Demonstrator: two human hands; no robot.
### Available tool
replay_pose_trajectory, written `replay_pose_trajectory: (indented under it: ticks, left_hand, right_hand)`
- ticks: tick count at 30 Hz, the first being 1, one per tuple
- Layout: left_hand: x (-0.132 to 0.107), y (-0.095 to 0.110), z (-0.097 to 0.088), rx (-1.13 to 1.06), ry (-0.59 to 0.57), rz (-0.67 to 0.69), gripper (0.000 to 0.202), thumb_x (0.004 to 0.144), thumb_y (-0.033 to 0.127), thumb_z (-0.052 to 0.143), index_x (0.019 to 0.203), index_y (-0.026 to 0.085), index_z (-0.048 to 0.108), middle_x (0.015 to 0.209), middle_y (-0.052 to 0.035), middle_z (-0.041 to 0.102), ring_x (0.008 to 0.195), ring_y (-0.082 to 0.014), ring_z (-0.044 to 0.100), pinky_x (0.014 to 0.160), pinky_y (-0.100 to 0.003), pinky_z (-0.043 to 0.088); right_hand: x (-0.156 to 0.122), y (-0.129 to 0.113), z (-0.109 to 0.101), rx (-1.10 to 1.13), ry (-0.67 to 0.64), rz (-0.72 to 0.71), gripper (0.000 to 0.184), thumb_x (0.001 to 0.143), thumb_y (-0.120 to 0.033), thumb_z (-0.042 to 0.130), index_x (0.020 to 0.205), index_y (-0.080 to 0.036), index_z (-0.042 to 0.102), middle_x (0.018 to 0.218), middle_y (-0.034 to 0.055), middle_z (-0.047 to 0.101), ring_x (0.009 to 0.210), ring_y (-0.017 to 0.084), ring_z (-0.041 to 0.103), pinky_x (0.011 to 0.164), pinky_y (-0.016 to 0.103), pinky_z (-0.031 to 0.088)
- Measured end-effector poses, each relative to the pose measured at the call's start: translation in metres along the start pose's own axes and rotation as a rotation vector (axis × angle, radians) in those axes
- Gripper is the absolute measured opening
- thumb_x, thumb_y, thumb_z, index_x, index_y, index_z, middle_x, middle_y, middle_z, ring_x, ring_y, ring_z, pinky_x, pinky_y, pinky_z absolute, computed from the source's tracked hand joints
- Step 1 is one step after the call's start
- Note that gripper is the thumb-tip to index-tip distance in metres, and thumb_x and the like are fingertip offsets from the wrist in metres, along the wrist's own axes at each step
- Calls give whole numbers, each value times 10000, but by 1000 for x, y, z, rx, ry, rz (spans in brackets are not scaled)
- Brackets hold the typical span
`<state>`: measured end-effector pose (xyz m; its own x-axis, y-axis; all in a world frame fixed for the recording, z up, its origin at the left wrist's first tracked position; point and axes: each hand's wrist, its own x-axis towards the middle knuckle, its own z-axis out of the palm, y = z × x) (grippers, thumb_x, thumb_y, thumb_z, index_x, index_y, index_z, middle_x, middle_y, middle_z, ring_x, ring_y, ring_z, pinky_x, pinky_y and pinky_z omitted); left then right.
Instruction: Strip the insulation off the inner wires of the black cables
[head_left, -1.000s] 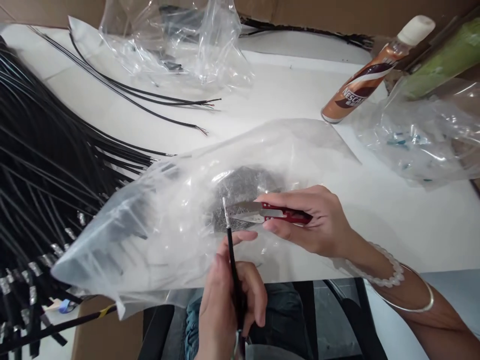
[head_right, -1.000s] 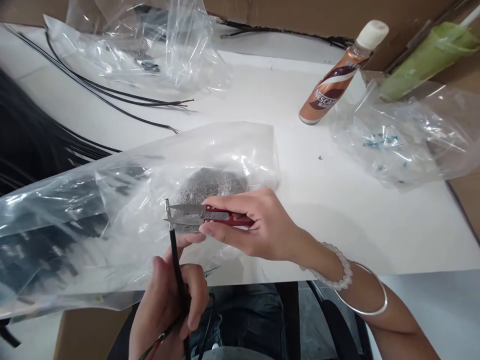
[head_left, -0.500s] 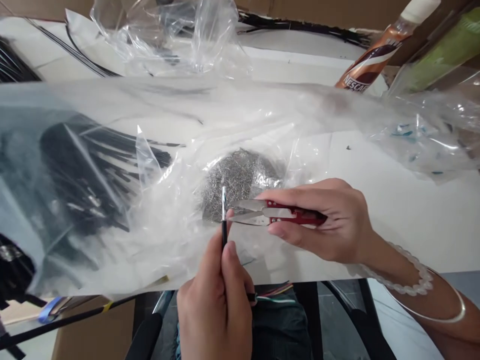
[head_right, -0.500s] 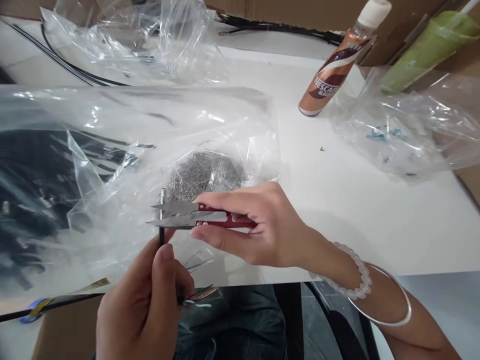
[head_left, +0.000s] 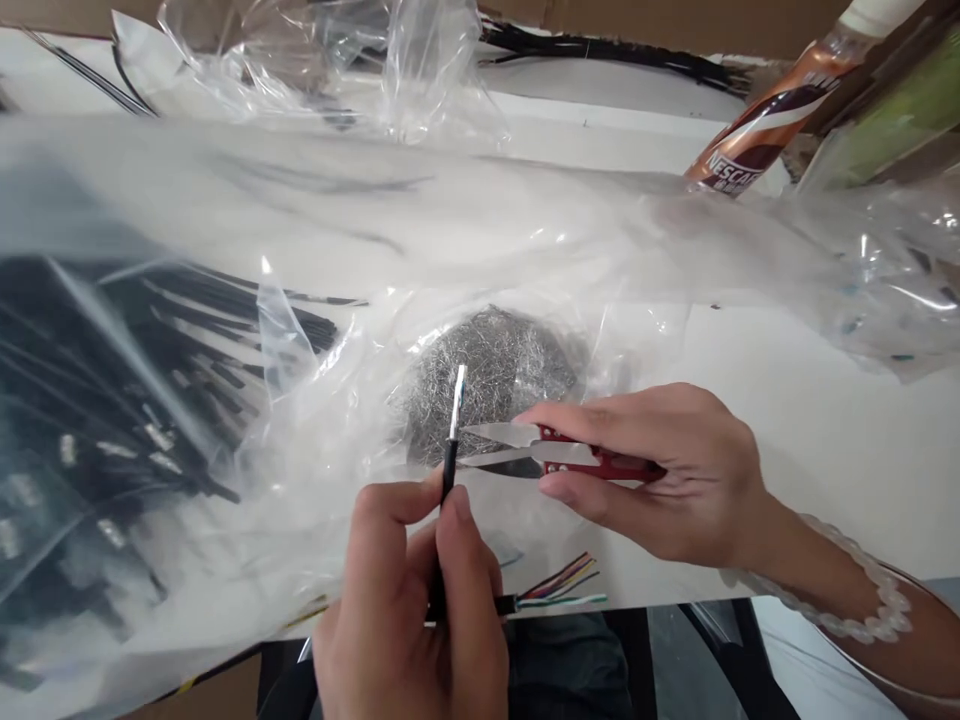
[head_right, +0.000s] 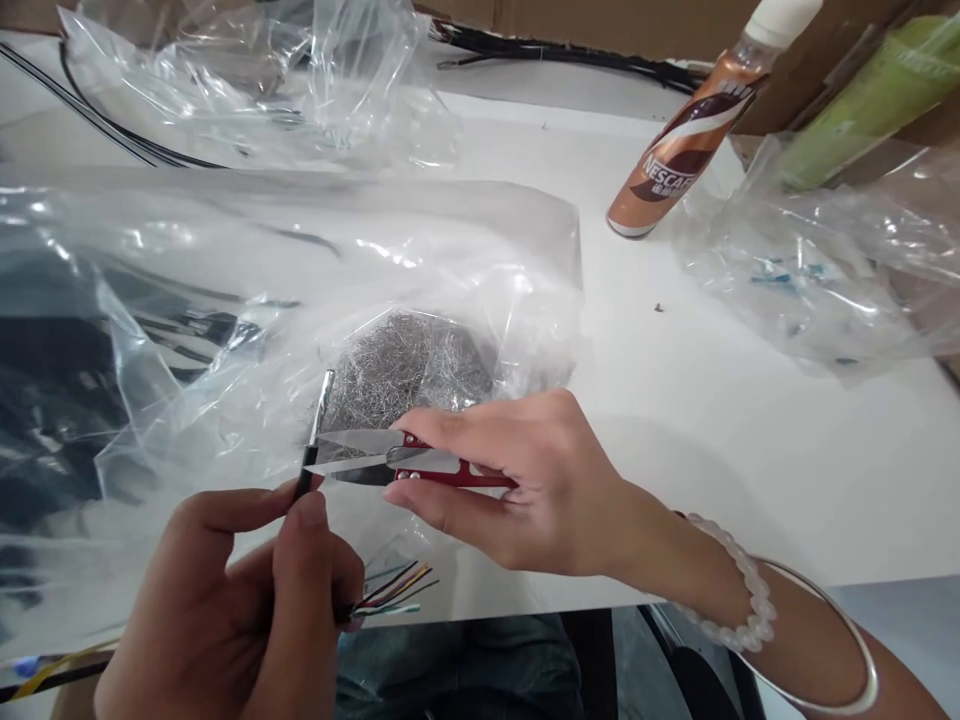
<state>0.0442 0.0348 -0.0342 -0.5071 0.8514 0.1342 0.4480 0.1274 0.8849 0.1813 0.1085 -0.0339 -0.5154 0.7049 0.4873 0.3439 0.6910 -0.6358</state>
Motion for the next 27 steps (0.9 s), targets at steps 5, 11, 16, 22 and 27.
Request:
replay_pose_trajectory:
  ticks: [5,11,16,22,27]
  left_hand:
    - [0,-6,4,-45,30,20,69,876,165,506,835,220,499,474,113,485,382,-35,405,409,-161,317]
    - [1,-10,7,-44,60,46,75,856,147,553,839,220,558,501,121,518,399,-14,466,444,-117,370]
    - [3,-17,9,-19,67,62,41,850,182,569,838,221,567,529,119,560,413,-19,512,458,-105,407]
    - [4,-24,7,63,20,90,19,857,211,565,873,217,560,549,101,582,424,-43,553,441,-119,425]
    - [4,-29,6,94,-14,114,99,861,213,564,955,241,575,559,90,594,427,-57,556,440,-136,447]
  right_hand:
    - [1,3,3,-66,-12,-8,166,861,-243,621,983,-132,639,585,-46,520,500,28,418,498,147,375]
    - [2,1,2,-105,-52,26,150,875,-242,600,928,-115,658,565,-46,486,496,24,384,484,149,341]
    - [3,0,1,-120,-85,66,142,871,-222,596,917,-107,666,562,-48,481,499,24,372,486,150,333]
    - [7,-1,-1,-75,-118,157,169,879,-240,576,867,-110,682,539,-45,482,481,31,343,470,149,336]
    - [7,-3,-3,20,-151,334,186,861,-272,590,884,-130,708,575,-34,530,490,27,411,453,129,347]
